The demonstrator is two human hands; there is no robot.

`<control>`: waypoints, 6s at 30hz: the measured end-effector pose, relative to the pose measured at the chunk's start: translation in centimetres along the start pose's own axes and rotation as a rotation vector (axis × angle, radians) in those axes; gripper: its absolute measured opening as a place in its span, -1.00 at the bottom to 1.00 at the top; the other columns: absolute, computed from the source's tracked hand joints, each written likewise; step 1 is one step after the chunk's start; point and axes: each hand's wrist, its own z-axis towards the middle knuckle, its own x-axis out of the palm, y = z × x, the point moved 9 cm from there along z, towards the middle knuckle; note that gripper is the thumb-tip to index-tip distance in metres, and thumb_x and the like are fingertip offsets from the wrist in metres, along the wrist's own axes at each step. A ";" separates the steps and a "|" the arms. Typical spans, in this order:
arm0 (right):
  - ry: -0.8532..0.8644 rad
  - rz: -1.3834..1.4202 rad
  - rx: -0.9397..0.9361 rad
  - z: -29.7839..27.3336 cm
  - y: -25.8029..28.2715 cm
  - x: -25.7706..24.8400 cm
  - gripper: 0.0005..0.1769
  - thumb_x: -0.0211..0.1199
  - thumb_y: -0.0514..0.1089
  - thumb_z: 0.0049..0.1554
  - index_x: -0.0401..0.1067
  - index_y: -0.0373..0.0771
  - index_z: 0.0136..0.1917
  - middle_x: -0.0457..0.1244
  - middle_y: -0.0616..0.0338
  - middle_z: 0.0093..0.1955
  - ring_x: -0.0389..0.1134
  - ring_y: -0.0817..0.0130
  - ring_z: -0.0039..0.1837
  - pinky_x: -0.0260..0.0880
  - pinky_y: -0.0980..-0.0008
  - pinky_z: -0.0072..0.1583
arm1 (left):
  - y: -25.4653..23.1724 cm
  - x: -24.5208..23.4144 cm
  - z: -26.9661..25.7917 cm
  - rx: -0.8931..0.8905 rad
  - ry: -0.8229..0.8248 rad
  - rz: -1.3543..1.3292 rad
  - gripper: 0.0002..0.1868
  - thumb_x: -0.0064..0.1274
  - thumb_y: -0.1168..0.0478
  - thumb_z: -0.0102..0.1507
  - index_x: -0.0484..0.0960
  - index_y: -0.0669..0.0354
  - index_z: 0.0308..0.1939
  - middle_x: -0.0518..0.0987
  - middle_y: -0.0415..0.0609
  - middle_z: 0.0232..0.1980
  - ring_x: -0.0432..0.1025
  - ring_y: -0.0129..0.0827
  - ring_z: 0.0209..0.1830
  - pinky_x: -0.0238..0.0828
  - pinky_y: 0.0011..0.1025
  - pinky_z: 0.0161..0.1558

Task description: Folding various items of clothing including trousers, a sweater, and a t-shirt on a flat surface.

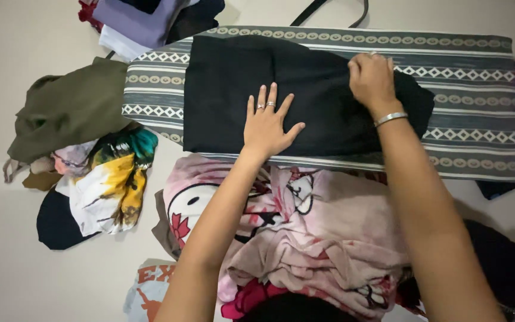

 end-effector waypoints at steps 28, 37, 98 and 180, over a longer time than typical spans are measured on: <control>-0.082 -0.249 -0.307 -5.1 13.4 -4.2 -0.59 0.41 -0.07 0.13 0.50 -0.14 0.23 0.23 -0.10 0.38 0.15 -0.05 0.49 -0.01 -0.22 0.49 | -0.5 -0.4 0.1 -0.022 0.050 -0.014 -0.16 0.03 -0.39 0.22 0.38 -0.12 0.48 0.09 0.23 0.61 -0.10 0.10 0.64 -0.28 0.14 0.53; 0.165 -0.063 -0.194 -7.3 12.5 0.6 -0.34 0.19 0.26 0.21 0.36 -0.04 0.47 0.08 -0.10 0.57 -0.03 -0.12 0.61 -0.20 -0.27 0.53 | -0.5 -0.5 -0.1 -0.017 0.032 -0.021 -0.16 0.03 -0.39 0.22 0.40 -0.09 0.47 0.11 0.23 0.61 -0.08 0.09 0.63 -0.27 0.12 0.53; -0.208 0.573 0.237 -8.1 -0.8 -11.2 -0.64 0.33 -0.25 0.25 0.44 -0.37 0.29 0.42 -0.02 0.18 0.45 0.25 0.18 0.43 0.29 0.22 | -1.6 0.0 5.0 -0.410 -0.122 -0.491 -0.29 0.18 -0.15 0.27 0.40 0.19 0.34 0.48 0.33 0.26 0.37 0.18 0.25 0.28 -0.04 0.27; -0.118 -0.680 1.141 -58.5 -16.7 -22.6 -0.20 0.26 -0.19 0.13 0.17 -0.31 0.61 0.11 -0.27 0.45 0.19 -0.26 0.38 0.24 -0.21 0.28 | -39.0 31.5 -25.1 -0.606 1.318 -1.421 -0.27 0.15 0.08 0.20 0.28 0.15 0.42 0.48 0.01 0.32 0.37 -0.07 0.30 0.34 -0.10 0.30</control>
